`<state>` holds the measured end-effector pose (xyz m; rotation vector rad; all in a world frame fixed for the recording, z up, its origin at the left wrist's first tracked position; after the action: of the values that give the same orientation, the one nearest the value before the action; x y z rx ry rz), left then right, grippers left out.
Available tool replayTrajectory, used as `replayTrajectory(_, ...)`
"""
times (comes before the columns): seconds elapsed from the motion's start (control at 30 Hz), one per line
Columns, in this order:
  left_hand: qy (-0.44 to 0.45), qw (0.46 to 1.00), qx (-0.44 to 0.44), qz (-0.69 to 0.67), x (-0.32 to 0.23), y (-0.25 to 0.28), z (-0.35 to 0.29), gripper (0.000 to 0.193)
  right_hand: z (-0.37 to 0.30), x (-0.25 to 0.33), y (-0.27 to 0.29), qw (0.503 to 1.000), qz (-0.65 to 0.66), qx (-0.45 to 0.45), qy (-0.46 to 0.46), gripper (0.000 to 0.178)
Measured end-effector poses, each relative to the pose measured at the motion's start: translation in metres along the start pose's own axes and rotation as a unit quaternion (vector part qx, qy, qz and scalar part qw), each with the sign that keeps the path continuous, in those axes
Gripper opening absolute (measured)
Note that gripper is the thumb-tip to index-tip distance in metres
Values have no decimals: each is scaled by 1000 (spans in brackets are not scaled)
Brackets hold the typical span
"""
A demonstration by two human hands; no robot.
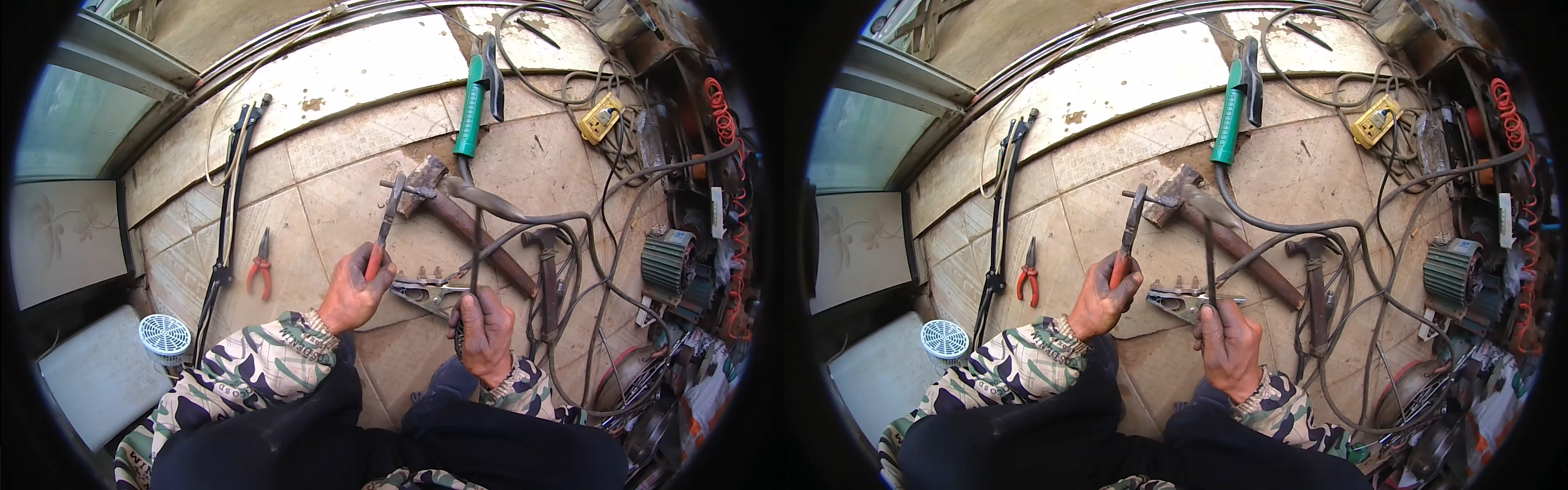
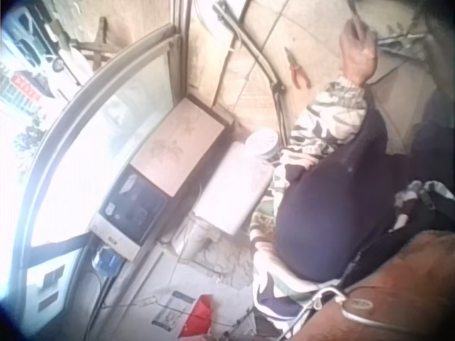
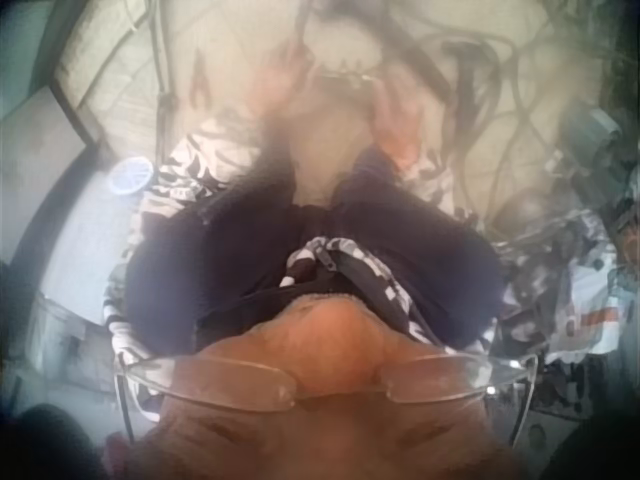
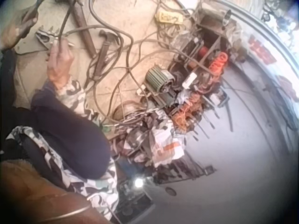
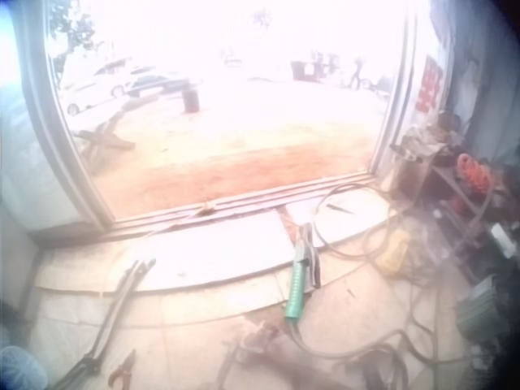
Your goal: The person sits on the floor and uses a welding torch to join small metal pieces held by pliers. They repeatedly position the metal, weld the joint, and inspect the result using pliers and a hammer.
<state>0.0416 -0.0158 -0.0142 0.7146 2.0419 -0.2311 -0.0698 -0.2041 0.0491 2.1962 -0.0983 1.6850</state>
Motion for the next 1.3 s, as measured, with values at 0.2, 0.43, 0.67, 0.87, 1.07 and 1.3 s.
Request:
replayTrajectory(0.2,-41,993,-74,84,-9,4,0,17,-5,-6,-1,999,31,-10,-16,23)
replayTrajectory(0.43,-64,981,-124,136,-20,4,-5,21,-5,-6,-3,999,35,1,-1,21)
replayTrajectory(0.67,-130,961,-172,175,-23,6,-5,31,-6,-2,-3,999,33,14,-15,23)
replayTrajectory(0.87,-158,958,-167,172,-21,6,-7,32,-10,-3,-4,999,34,16,-12,22)
replayTrajectory(1.07,30,981,109,-158,-5,3,-6,21,-15,-4,-4,998,64,29,0,23)
replayTrajectory(1.3,182,779,394,-452,-7,-4,-28,39,-21,1,-3,995,86,38,15,24)
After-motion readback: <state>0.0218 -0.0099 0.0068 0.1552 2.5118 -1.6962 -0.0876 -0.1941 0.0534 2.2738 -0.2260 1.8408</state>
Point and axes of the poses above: each hand's wrist, its own z-axis towards the middle knuckle, its own y-axis out of the back of the hand, x = y × z, the point moved 3 cm from there along z, towards the middle knuckle, and after that the axes turned 6 degrees about y, right-handed, at the moved point
